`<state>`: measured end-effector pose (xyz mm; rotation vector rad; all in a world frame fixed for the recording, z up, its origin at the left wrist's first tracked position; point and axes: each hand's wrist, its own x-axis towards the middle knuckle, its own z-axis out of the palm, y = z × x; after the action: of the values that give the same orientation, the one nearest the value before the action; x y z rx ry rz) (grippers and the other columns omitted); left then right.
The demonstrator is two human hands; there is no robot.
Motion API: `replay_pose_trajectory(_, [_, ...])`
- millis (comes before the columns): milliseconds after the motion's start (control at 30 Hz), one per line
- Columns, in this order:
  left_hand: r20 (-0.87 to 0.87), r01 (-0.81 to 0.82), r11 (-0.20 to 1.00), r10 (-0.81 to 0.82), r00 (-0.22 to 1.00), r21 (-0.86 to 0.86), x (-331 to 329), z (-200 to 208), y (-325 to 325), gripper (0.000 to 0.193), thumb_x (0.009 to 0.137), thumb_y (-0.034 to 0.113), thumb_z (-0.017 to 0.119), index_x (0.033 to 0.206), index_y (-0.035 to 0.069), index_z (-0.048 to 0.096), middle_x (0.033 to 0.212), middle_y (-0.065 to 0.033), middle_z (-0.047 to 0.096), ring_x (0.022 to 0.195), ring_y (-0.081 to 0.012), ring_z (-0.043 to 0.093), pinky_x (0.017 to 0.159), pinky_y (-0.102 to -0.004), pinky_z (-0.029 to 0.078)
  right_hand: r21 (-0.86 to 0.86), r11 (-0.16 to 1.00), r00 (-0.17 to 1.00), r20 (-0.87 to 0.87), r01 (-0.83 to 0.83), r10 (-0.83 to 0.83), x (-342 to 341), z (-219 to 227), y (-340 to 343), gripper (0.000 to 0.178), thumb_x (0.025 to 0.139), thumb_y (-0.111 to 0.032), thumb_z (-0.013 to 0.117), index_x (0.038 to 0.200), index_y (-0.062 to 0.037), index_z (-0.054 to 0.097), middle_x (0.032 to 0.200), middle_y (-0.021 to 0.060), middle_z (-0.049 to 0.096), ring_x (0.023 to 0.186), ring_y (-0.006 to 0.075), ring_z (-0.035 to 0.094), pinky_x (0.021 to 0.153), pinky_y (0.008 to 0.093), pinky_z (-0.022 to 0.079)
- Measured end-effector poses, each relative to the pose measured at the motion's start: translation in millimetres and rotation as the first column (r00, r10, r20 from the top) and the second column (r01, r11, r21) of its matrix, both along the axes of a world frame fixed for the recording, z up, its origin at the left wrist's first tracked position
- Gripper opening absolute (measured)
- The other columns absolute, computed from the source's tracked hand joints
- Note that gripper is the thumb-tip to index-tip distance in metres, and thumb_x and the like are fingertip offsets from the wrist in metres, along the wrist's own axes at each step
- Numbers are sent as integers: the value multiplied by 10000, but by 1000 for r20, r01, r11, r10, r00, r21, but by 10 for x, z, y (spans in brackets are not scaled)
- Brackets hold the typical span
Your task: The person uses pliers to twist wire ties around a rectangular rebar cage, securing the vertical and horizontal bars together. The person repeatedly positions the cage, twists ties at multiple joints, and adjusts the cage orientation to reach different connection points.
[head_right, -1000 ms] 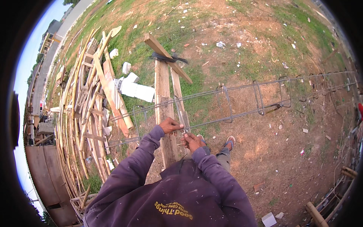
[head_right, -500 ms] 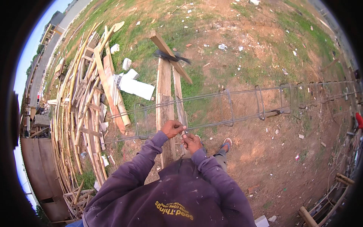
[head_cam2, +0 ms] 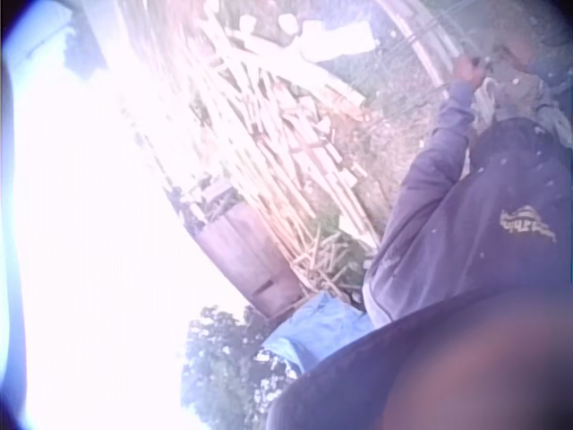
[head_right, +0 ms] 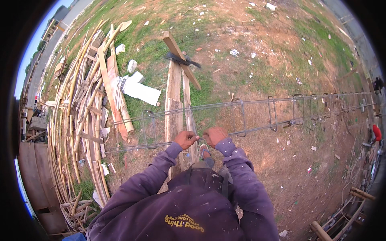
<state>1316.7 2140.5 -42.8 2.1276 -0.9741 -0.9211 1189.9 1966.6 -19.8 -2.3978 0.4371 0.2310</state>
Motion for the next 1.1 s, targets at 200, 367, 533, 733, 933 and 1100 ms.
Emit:
replay_pose_trajectory(200, [2, -12, 1000, 12, 1000, 0, 13, 31, 23, 474, 859, 469, 625, 771, 8, 691, 570, -91, 574, 539, -195, 535, 555, -379, 428, 93, 995, 969, -244, -26, 48, 436, -297, -159, 346, 694, -433, 783, 895, -153, 749, 887, 118, 706, 871, 312, 668, 809, 417, 508])
replay_pose_trajectory(367, [-152, 4, 1000, 0, 988, 28, 53, -4, 8, 441, 866, 422, 657, 735, 1, 675, 575, -51, 579, 551, -120, 506, 541, -332, 408, 136, 990, 881, -462, -47, 105, 627, -542, -113, 450, 626, -496, 826, 897, -145, 751, 959, 112, 711, 899, 299, 674, 823, 416, 521])
replay_pose_trajectory(533, [-221, 89, 995, -75, 972, 54, 139, -83, -21, 453, 876, 402, 664, 685, -8, 637, 565, -20, 543, 542, -101, 464, 520, -311, 373, -233, 970, 933, -359, -64, -24, 557, -132, 37, 387, 674, -415, 815, 884, -99, 736, 923, 120, 703, 873, 304, 669, 816, 427, 518])
replay_pose_trajectory(733, [-355, 120, 993, -106, 929, 16, 203, -205, 10, 481, 904, 409, 633, 658, -4, 607, 565, -8, 517, 535, -96, 429, 511, -305, 352, -201, 970, 918, 392, 139, -51, -391, -33, 659, 227, 816, -197, 641, 986, -51, 606, 1019, 105, 632, 1051, 289, 553, 935, 451, 408])
replay_pose_trajectory(933, [-335, 131, 991, -137, 932, -41, 210, -221, 15, 485, 912, 417, 622, 674, -5, 627, 573, -15, 540, 542, -95, 448, 515, -303, 369, -305, 950, 937, 346, 66, 46, -463, -301, 767, 325, 889, -204, 561, 1186, -74, 579, 904, 149, 668, 934, 332, 625, 860, 489, 439])
replay_pose_trajectory(1100, [-501, 142, 989, -144, 853, -43, 343, -85, 52, 437, 901, 406, 644, 792, -13, 706, 617, -40, 614, 518, -111, 498, 510, -308, 410, 40, 978, 977, 41, 206, -208, -524, -76, 831, 257, 899, -216, 530, 1101, -71, 595, 779, 208, 652, 726, 397, 638, 693, 511, 493])
